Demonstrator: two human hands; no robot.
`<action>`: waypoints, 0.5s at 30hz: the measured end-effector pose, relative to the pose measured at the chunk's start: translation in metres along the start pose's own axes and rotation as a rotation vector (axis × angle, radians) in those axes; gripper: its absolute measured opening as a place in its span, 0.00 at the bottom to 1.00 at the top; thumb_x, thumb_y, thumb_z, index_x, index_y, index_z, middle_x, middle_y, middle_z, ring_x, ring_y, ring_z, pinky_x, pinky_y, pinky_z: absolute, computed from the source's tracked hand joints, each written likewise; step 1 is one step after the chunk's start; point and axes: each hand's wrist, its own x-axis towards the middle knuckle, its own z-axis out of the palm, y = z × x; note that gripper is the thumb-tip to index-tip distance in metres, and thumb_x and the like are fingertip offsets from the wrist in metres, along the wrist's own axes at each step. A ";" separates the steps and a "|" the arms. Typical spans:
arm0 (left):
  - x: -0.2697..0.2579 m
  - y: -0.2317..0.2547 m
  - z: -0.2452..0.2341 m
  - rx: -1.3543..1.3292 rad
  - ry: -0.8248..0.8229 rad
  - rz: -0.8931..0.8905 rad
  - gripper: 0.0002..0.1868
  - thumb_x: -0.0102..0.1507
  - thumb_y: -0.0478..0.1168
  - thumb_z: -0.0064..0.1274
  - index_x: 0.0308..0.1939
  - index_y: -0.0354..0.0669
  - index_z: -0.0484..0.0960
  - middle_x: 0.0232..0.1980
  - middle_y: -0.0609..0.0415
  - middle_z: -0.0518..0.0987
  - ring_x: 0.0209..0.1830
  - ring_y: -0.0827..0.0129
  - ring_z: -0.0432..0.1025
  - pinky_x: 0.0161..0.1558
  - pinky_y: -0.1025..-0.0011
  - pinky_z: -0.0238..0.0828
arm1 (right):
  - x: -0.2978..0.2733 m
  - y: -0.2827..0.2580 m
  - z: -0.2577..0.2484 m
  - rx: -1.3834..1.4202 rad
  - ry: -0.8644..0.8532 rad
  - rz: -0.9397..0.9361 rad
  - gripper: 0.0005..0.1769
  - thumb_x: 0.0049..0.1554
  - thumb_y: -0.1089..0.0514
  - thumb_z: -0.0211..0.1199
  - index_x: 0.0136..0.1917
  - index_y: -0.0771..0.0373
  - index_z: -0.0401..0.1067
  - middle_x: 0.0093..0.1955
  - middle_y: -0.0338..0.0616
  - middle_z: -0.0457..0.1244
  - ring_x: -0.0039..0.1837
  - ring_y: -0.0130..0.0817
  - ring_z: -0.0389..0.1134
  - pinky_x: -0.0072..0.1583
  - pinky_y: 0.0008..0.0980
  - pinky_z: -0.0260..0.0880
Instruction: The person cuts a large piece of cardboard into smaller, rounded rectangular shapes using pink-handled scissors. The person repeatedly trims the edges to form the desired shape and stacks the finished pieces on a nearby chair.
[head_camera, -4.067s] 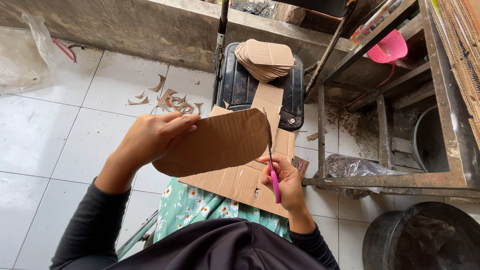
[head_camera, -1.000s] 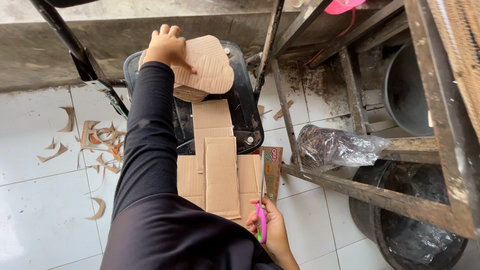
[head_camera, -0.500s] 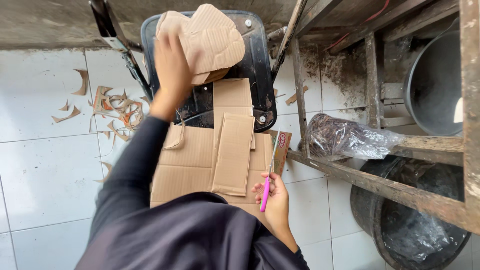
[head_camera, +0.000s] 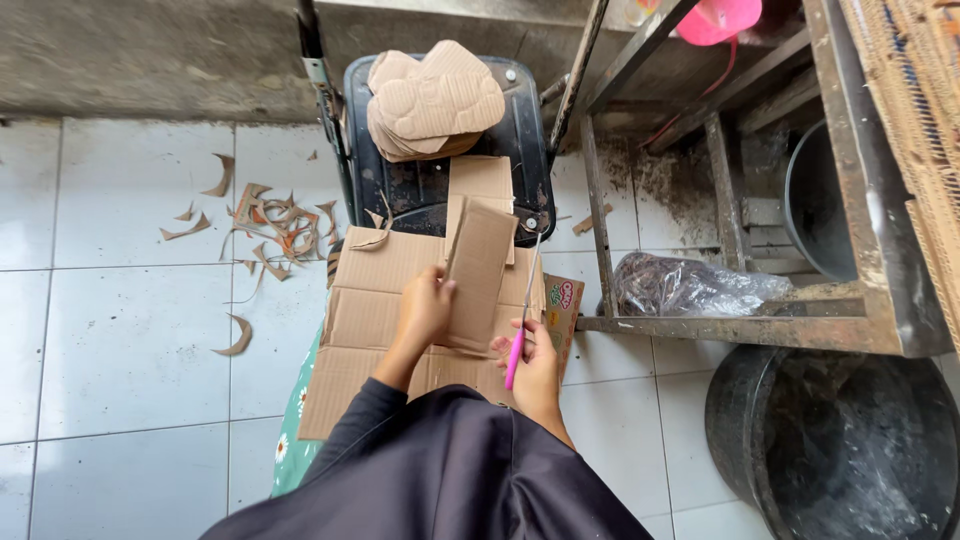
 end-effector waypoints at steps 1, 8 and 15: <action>-0.008 0.002 -0.012 -0.033 0.058 0.042 0.11 0.64 0.40 0.57 0.47 0.37 0.81 0.39 0.40 0.83 0.39 0.50 0.78 0.42 0.58 0.73 | -0.010 0.000 -0.003 0.066 -0.028 -0.065 0.22 0.59 0.63 0.63 0.65 0.61 0.64 0.44 0.44 0.70 0.39 0.24 0.67 0.40 0.23 0.64; -0.097 0.054 -0.108 -0.188 0.388 0.225 0.09 0.73 0.35 0.40 0.51 0.36 0.76 0.39 0.38 0.80 0.37 0.44 0.75 0.38 0.54 0.69 | -0.066 -0.039 -0.008 0.337 -0.306 -0.249 0.22 0.66 0.60 0.50 0.73 0.59 0.60 0.52 0.42 0.60 0.44 0.20 0.62 0.47 0.18 0.66; -0.184 0.075 -0.139 0.026 0.607 0.318 0.06 0.71 0.33 0.43 0.49 0.37 0.76 0.38 0.39 0.79 0.36 0.43 0.74 0.35 0.54 0.68 | -0.127 -0.082 0.012 0.183 -0.554 -0.413 0.30 0.61 0.55 0.63 0.73 0.59 0.58 0.48 0.36 0.58 0.42 0.16 0.56 0.43 0.15 0.57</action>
